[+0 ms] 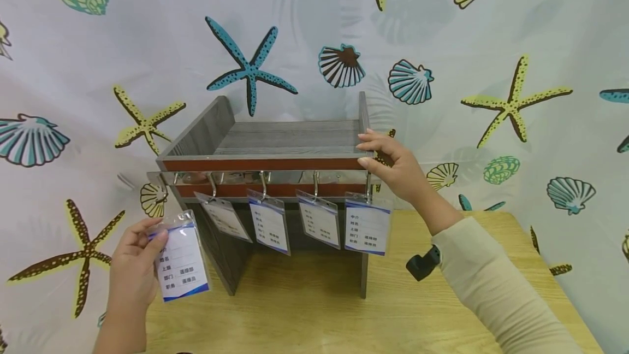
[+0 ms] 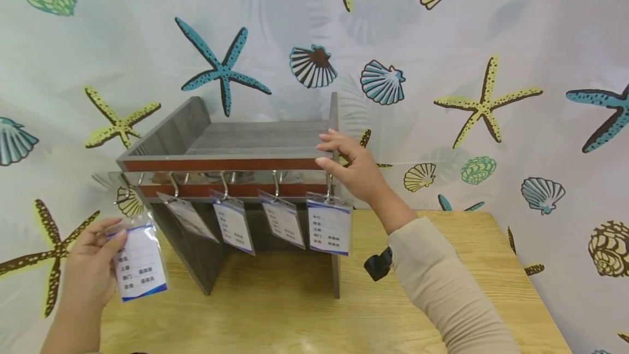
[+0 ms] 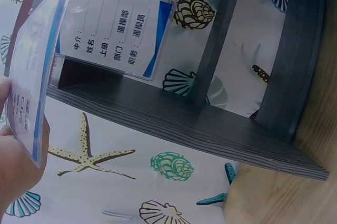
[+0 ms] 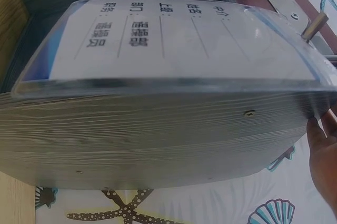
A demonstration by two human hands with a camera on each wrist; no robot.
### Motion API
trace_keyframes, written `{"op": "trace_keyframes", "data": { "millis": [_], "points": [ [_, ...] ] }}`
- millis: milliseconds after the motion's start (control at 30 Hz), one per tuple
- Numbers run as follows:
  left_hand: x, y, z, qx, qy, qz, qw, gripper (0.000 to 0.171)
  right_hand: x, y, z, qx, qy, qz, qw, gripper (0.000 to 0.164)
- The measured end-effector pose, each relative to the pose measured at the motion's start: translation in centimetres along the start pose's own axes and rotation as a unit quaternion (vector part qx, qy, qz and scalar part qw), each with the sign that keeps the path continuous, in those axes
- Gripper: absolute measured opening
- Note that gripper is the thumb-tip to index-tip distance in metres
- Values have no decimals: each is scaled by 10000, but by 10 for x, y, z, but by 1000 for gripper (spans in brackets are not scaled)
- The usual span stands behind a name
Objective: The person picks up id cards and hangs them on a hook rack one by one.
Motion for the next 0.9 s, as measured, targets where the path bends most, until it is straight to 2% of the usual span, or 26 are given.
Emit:
{"op": "trace_keyframes", "data": {
  "millis": [167, 433, 700, 900],
  "points": [
    [0, 4, -8, -32, 57, -92, 9999, 26, 0, -1, 7, -59, -84, 26, 9999, 23],
    [6, 16, -16, 181, 581, -695, 9957, 33, -1, 0, 5, -153, -78, 25, 9998, 22],
    [11, 26, -18, 269, 876, -969, 9911, 36, -1, 0, 6, -144, -24, 13, 9999, 21],
    [14, 31, -16, 323, 1083, -955, 9890, 35, 0, 0, 5, -143, 25, 11, 9999, 21]
  ]
}}
Point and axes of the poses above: each hand's wrist, its own y-axis towards the middle knuckle, its own x-axis out of the back of the hand, z = x × y, the point moved 8 cm from there along y, towards the middle knuckle, and after that the axes turned 7 degrees about -y, right-handed, at the moved point
